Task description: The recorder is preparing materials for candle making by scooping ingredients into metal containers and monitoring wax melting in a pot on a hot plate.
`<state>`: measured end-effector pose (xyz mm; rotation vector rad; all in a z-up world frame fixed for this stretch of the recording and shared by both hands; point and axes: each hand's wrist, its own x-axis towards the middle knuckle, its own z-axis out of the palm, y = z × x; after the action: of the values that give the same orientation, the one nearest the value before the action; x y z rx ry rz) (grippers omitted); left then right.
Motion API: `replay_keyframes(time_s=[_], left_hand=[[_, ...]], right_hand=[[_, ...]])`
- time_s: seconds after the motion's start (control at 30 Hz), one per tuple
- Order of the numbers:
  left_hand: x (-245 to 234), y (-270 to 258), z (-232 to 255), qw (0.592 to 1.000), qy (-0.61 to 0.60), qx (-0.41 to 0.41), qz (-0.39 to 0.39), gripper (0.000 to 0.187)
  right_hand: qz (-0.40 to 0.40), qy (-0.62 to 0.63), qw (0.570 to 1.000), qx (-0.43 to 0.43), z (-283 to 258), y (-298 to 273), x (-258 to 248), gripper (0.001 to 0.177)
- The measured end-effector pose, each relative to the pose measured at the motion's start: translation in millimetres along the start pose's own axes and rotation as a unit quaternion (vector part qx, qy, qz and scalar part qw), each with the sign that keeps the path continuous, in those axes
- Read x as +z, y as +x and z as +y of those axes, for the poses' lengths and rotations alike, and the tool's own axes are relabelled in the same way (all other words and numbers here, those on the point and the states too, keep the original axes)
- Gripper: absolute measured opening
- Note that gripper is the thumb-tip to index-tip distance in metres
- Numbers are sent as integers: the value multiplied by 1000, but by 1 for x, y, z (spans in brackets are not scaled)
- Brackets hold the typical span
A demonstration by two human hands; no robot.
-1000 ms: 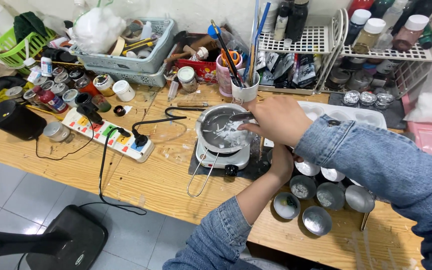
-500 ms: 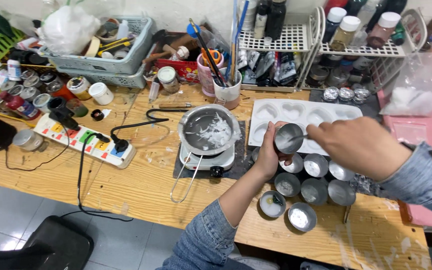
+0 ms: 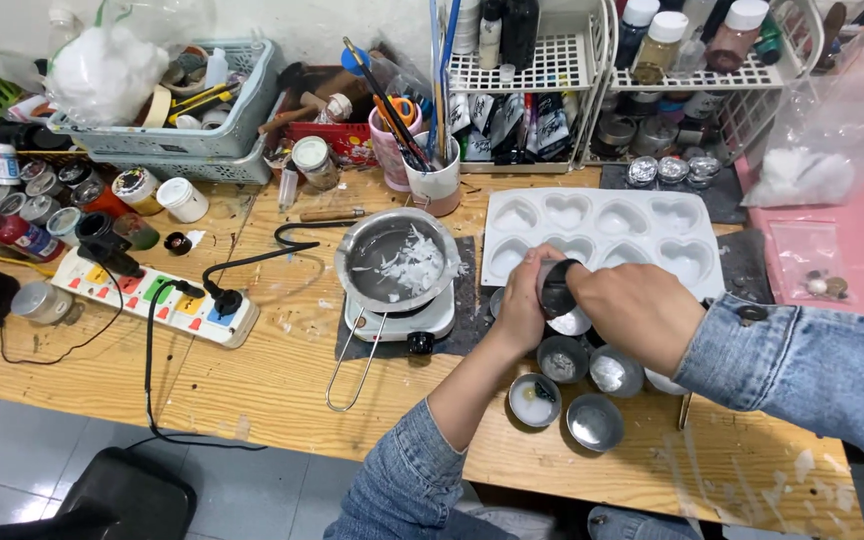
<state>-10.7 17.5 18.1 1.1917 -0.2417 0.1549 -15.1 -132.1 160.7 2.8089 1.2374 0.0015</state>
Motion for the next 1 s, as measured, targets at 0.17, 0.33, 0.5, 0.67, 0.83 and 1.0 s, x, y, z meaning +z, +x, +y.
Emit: replay_keyframes(time_s=[0.17, 0.33, 0.5, 0.67, 0.83, 1.0], left_hand=[[-3, -10, 23, 994, 88, 58, 11, 49], [4, -11, 35, 981, 157, 113, 25, 50], [3, -14, 29, 976, 192, 99, 18, 56], [2, -14, 30, 972, 207, 112, -5, 59], [3, -13, 29, 958, 237, 164, -14, 60], [7, -12, 31, 972, 231, 48, 10, 54]], right_hand=[[-8, 27, 1000, -1, -6, 8, -5, 14], [-51, 68, 996, 27, -2, 9, 0, 15], [-78, 194, 977, 31, 1, 10, -2, 16], [-107, 216, 970, 31, 14, 15, 9, 21], [-146, 233, 961, 31, 23, 19, 13, 22], [-94, 169, 981, 28, 13, 10, 18, 17]])
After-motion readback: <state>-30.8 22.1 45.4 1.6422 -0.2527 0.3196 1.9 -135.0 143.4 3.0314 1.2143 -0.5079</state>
